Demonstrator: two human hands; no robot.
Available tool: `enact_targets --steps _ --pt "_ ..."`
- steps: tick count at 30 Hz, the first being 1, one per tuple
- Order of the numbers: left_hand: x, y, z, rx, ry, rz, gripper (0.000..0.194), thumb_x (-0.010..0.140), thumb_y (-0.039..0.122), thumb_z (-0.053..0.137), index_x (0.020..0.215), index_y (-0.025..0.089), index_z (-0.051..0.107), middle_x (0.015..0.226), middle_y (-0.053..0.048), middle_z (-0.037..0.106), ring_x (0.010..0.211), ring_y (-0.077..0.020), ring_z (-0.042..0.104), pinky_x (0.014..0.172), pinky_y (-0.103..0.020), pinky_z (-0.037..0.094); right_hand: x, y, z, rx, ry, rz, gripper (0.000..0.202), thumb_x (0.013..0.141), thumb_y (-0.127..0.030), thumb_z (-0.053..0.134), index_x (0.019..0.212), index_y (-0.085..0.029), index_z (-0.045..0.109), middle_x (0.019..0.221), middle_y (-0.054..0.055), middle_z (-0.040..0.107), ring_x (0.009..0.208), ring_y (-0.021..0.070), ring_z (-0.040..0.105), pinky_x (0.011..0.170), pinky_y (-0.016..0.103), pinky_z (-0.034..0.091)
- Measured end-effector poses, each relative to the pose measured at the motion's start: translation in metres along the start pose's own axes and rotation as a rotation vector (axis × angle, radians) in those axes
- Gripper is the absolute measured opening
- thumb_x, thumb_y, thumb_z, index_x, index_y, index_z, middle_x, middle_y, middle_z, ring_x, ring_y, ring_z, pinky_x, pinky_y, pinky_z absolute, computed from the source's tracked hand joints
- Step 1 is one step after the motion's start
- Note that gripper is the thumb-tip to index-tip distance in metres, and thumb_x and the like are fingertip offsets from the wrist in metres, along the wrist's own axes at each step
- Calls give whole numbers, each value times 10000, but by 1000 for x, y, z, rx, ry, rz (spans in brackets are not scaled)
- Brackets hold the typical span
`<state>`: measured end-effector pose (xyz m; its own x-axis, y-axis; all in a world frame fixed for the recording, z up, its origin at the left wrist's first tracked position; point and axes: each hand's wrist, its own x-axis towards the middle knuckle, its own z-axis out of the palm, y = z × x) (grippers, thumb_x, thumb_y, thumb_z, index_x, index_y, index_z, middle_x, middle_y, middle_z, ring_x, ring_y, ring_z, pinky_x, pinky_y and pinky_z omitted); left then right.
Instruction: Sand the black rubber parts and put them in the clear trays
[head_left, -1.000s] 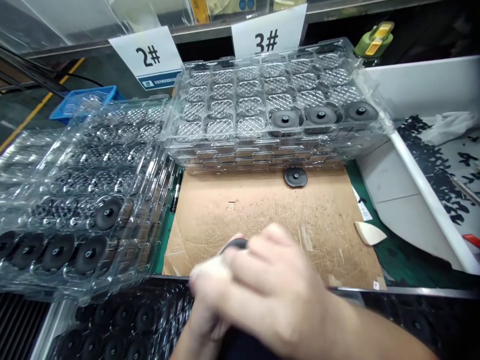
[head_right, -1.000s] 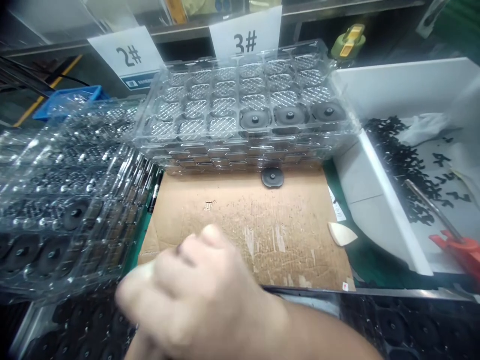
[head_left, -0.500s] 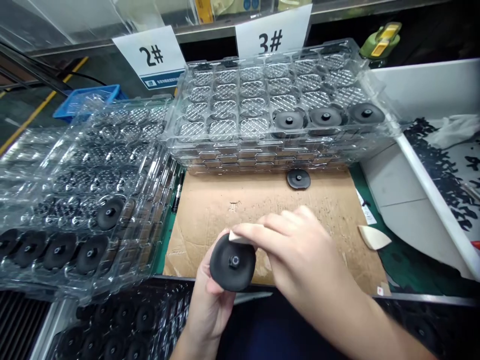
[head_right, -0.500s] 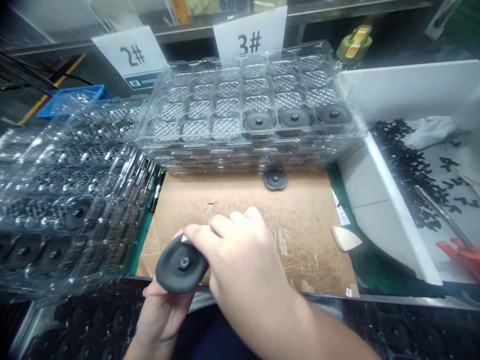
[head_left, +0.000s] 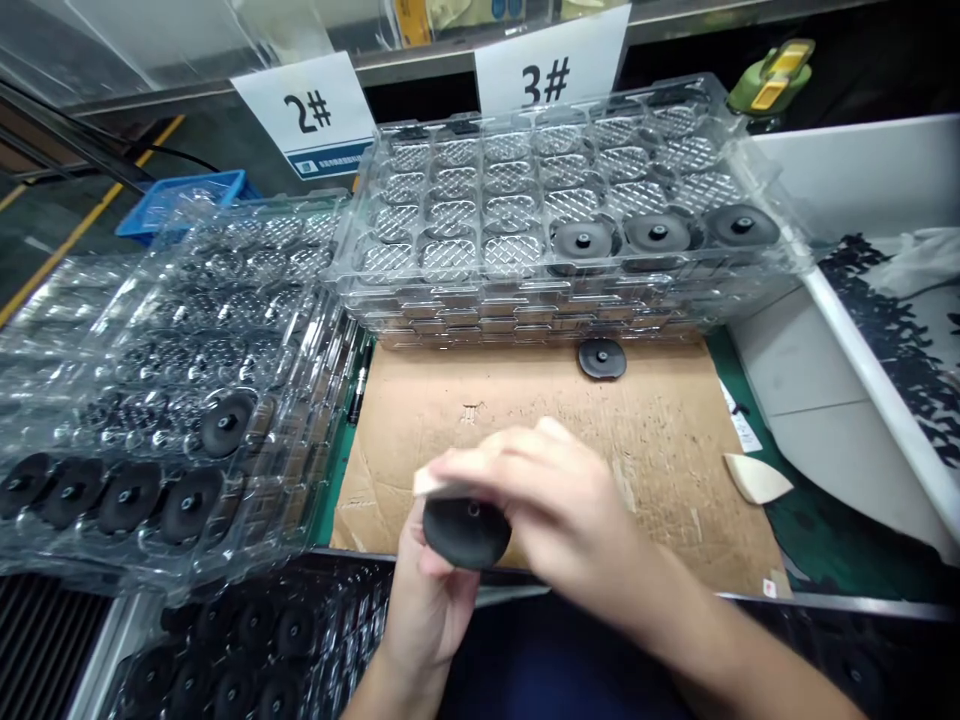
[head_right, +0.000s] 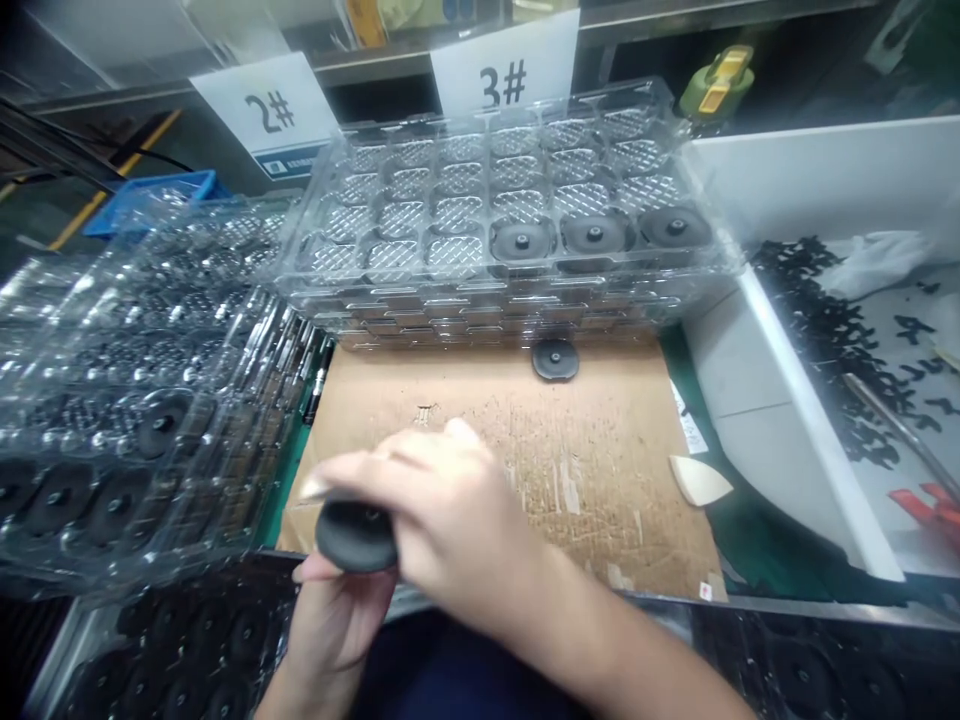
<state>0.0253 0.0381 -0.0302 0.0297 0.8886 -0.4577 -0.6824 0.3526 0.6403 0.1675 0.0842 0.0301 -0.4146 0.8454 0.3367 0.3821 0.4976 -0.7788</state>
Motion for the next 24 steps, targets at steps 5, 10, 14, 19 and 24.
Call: enact_targets --steps 5,10,14,19,24 --pt "-5 17 7 -92 -94 -23 457 641 410 711 1079 315 621 1151 -2 645 973 -204 628 855 -262 496 -33 39 2 -46 127 378 271 888 -181 477 1125 -282 563 1053 -18 630 910 123 558 746 255 406" --pt "-5 23 8 -100 -118 -67 395 691 366 683 1080 324 622 1156 10 645 1013 -211 614 859 -254 497 -74 77 34 -92 -21 389 250 875 -156 466 1061 -227 617 950 16 670 825 168 574 748 337 444" --pt "-4 17 6 -98 -174 -82 409 717 361 660 1120 331 594 1194 8 620 1028 -211 606 887 -269 485 -64 63 24 -91 27 426 249 886 -173 451 1076 -227 604 959 24 659 824 164 572 733 323 458" --pt "-7 7 12 -47 -73 -15 383 691 374 679 1063 305 620 1103 8 655 1075 -186 571 898 -229 469 -25 -6 -1 91 177 210 307 882 -172 456 1181 -211 513 1061 39 606 934 143 558 781 257 467" --pt "-8 2 9 2 39 76 380 720 254 671 1082 338 592 1020 40 671 969 -155 614 794 -214 518 -2 -27 6 31 -217 156 212 883 -151 416 990 -181 596 891 15 626 788 130 576 699 239 473"
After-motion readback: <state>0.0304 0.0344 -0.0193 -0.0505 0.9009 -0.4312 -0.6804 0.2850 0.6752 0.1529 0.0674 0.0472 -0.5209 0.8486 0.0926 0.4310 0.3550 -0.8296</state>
